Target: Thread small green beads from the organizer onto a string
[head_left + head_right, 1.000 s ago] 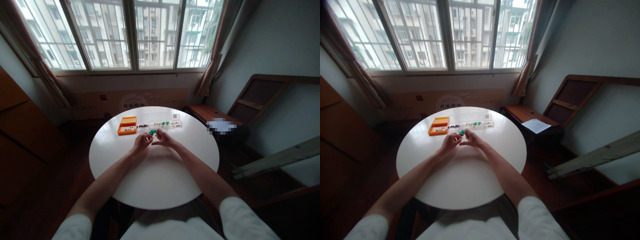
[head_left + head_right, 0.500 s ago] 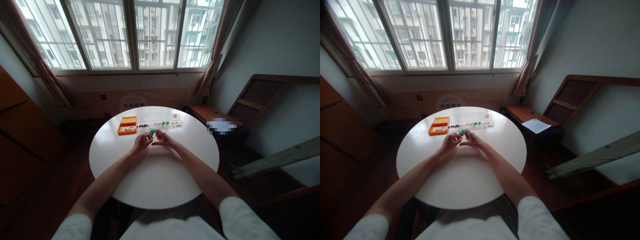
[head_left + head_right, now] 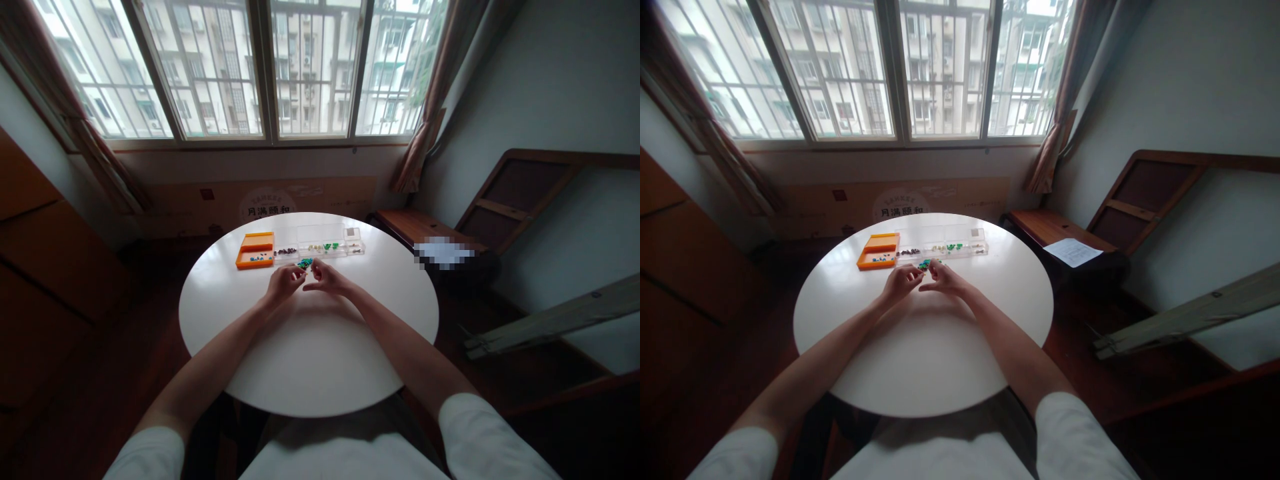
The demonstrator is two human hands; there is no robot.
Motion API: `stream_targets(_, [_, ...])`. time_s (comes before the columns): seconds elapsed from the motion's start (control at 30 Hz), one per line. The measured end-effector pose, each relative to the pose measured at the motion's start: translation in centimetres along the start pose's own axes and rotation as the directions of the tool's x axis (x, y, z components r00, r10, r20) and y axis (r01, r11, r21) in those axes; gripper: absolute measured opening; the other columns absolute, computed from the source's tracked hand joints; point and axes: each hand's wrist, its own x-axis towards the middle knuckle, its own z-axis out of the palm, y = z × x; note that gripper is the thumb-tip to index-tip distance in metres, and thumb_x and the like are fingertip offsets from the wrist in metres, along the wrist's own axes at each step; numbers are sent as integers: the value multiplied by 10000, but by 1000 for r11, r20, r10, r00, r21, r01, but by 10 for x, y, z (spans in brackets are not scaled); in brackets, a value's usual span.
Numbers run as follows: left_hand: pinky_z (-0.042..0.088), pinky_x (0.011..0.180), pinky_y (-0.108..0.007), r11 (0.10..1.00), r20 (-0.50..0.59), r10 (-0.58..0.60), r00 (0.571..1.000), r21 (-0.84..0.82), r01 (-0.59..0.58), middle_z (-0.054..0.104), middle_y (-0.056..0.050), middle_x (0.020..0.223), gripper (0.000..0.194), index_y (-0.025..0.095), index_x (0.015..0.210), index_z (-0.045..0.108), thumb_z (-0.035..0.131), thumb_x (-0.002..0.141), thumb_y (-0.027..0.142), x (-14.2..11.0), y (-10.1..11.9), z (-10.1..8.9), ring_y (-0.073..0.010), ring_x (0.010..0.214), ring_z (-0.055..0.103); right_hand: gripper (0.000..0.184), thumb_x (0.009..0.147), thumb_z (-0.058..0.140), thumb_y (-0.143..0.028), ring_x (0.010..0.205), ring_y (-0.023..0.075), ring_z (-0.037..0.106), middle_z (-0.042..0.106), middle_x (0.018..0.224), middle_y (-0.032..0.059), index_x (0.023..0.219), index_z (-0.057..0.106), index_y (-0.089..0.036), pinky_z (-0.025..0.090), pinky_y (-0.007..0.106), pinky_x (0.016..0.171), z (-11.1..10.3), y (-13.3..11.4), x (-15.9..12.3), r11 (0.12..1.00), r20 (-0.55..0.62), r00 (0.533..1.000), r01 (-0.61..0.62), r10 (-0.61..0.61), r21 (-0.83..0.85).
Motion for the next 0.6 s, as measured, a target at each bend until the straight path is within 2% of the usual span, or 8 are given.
stream_targets(0.17, [412, 553, -200, 1000, 3, 7, 1000, -1, -7, 674, -12, 747, 170, 187, 801, 717, 582, 796, 291, 0, -2, 1, -99, 576, 575, 460, 641, 729, -477, 551, 82, 305, 349, 621, -68, 738, 375, -201, 244, 215, 495, 0, 1, 1, 999, -22, 1000, -20, 19, -30])
stream_targets(0.33, [406, 552, -202, 1000, 2, 16, 1000, 5, -16, 670, -8, 729, 173, 189, 801, 718, 585, 794, 300, 0, -4, 2, -101, 578, 571, 504, 750, 561, -618, 531, 87, 289, 323, 563, -47, 585, 354, -189, 210, 230, 488, 0, -3, 3, 999, -33, 999, -28, 27, -25])
stream_targets(0.47, [409, 559, -203, 1000, 7, 14, 1000, 4, -14, 669, -6, 732, 179, 192, 803, 716, 568, 803, 292, -1, -3, 1, -99, 576, 567, 615, 781, 364, -744, 452, 81, 255, 291, 465, -45, 506, 324, -196, 191, 236, 454, 1, -8, 5, 958, 41, 987, -158, 153, 239])
stream_targets(0.6, [417, 570, -206, 1000, 14, 7, 1000, -1, -7, 673, -11, 749, 177, 188, 813, 713, 568, 801, 289, -1, -1, 0, -102, 588, 574, 676, 757, 200, -817, 403, 73, 209, 273, 432, -46, 485, 296, -206, 158, 237, 418, -1, -12, 6, 800, 176, 952, -306, 251, 515])
